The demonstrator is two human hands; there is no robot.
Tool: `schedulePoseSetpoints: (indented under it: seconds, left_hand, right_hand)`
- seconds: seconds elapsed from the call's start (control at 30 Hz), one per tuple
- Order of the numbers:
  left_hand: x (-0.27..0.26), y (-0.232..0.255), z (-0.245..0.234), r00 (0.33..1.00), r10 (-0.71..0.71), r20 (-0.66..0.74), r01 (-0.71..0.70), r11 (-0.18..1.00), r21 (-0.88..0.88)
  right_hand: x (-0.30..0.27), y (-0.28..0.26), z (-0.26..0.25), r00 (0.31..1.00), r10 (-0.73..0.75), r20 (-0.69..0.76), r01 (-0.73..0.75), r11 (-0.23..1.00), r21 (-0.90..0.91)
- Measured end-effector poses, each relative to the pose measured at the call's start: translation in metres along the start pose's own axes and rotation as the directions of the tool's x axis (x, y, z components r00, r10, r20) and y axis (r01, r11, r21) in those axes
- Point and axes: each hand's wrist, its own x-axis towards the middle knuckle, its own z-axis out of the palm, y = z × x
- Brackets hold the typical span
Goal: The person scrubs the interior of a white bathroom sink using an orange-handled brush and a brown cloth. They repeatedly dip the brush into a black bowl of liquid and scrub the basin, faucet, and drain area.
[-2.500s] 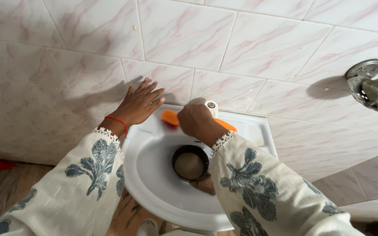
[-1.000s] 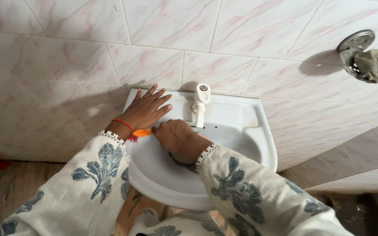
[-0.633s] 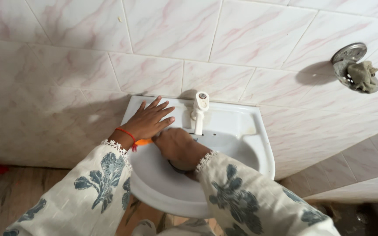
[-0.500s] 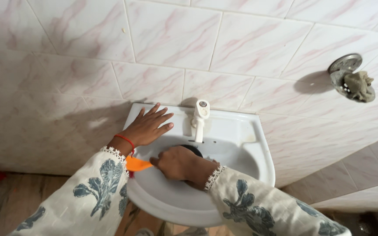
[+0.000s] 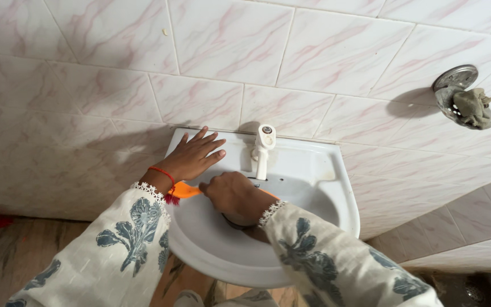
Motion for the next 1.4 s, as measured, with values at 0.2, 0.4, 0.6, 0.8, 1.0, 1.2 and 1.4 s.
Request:
schedulePoseSetpoints:
  seconds: [0.2,0.4,0.6,0.8,1.0,1.2,1.4]
  left_hand:
    - [-0.01,-0.003,0.006,0.999,-0.022,0.031,0.022,1.0,0.012]
    - [-0.033,-0.014,0.026,0.996,-0.024,0.084,0.024,1.0,0.002]
    - [-0.042,-0.023,0.05,0.99,-0.041,0.138,0.033,0.997,0.063]
    - [-0.061,-0.032,0.073,0.997,0.059,0.047,-0.069,0.965,0.252]
    - [-0.064,-0.029,0.082,0.999,0.021,0.027,-0.029,0.941,0.337]
    - [-0.054,-0.038,0.069,0.989,-0.014,0.146,0.014,1.0,0.002]
    - [-0.051,-0.038,0.073,0.975,-0.065,0.211,0.047,0.995,0.088]
  right_hand:
    - [-0.007,-0.004,0.013,0.995,-0.082,0.062,0.078,0.995,0.063]
    - [-0.091,0.028,-0.005,0.946,-0.304,0.115,0.267,0.928,0.26]
    - [-0.062,0.005,-0.025,0.876,-0.029,0.482,-0.048,0.988,0.147]
    - [-0.056,0.0,-0.025,0.951,-0.128,0.28,0.048,0.961,0.274]
    - [-0.069,0.026,-0.012,0.887,-0.163,0.433,0.112,0.984,0.142]
    - [-0.039,0.019,0.006,0.956,-0.265,0.127,0.24,0.953,0.186]
    - [-0.084,0.028,-0.024,0.933,-0.196,0.301,0.116,0.958,0.262]
